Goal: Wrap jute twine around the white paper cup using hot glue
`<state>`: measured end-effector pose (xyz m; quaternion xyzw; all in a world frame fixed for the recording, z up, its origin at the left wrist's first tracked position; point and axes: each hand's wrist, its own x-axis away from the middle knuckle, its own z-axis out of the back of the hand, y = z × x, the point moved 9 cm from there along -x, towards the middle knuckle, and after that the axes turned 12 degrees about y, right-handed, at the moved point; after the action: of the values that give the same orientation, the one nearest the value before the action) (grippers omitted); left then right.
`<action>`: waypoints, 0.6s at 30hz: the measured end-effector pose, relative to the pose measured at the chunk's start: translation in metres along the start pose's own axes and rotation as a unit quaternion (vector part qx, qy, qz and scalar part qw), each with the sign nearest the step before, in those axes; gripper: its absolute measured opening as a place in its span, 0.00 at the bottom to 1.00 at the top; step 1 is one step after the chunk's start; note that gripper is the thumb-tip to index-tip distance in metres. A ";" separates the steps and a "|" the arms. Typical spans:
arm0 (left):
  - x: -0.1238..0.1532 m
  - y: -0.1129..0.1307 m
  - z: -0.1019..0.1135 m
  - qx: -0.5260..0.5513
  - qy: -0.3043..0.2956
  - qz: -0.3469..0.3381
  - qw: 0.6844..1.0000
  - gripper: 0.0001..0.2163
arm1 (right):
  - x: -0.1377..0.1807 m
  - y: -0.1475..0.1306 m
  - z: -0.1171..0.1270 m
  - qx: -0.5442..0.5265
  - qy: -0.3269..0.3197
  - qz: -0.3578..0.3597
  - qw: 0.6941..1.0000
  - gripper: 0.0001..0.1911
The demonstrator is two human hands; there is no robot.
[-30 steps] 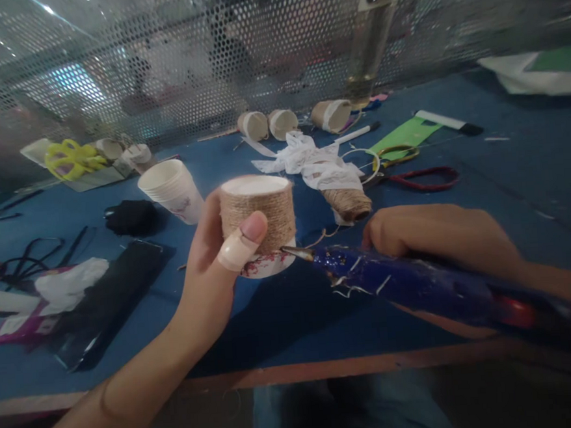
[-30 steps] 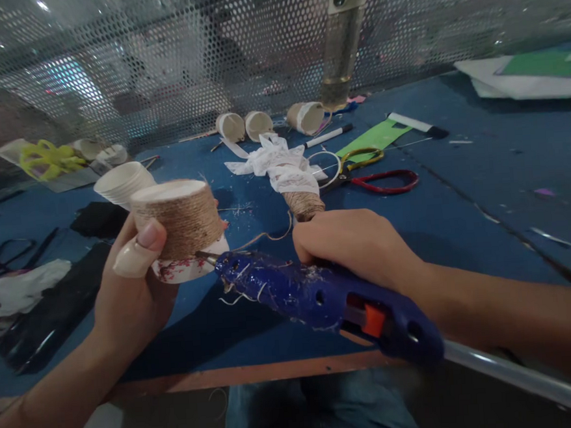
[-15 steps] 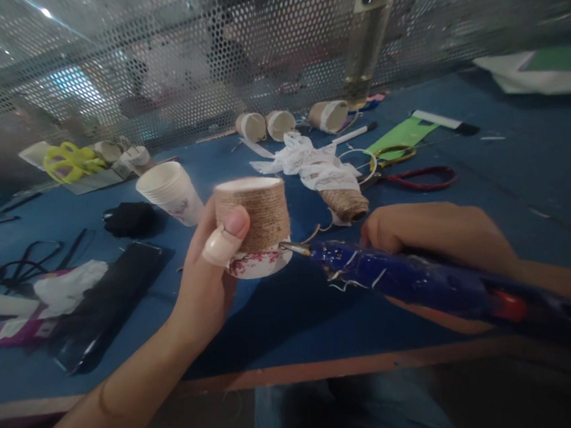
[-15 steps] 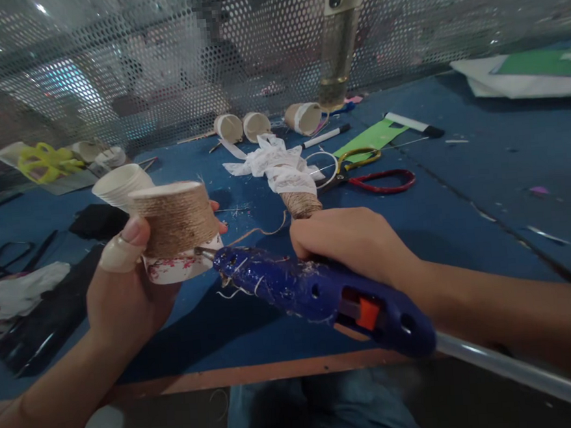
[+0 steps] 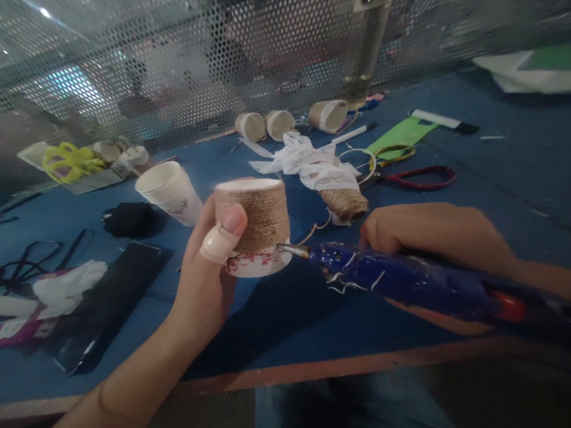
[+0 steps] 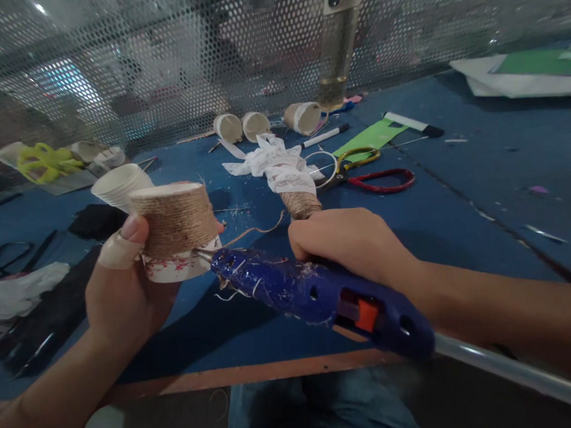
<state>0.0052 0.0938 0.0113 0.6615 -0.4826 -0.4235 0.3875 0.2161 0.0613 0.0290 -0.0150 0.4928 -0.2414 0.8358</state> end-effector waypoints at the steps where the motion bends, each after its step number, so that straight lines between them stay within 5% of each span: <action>1: 0.000 0.000 0.000 -0.001 -0.001 -0.002 1.000 0.17 | 0.000 0.001 0.000 -0.002 0.004 0.015 1.000 0.10; 6: 0.000 -0.001 0.001 -0.007 0.000 -0.009 1.000 0.17 | 0.001 0.002 -0.001 -0.002 0.002 0.030 1.000 0.11; 18: -0.001 0.005 0.002 -0.024 0.022 -0.021 0.999 0.18 | 0.000 -0.001 0.001 0.007 -0.079 -0.080 0.994 0.12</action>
<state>0.0010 0.0936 0.0157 0.6715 -0.4492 -0.4282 0.4049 0.2163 0.0602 0.0297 -0.0676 0.4207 -0.3086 0.8505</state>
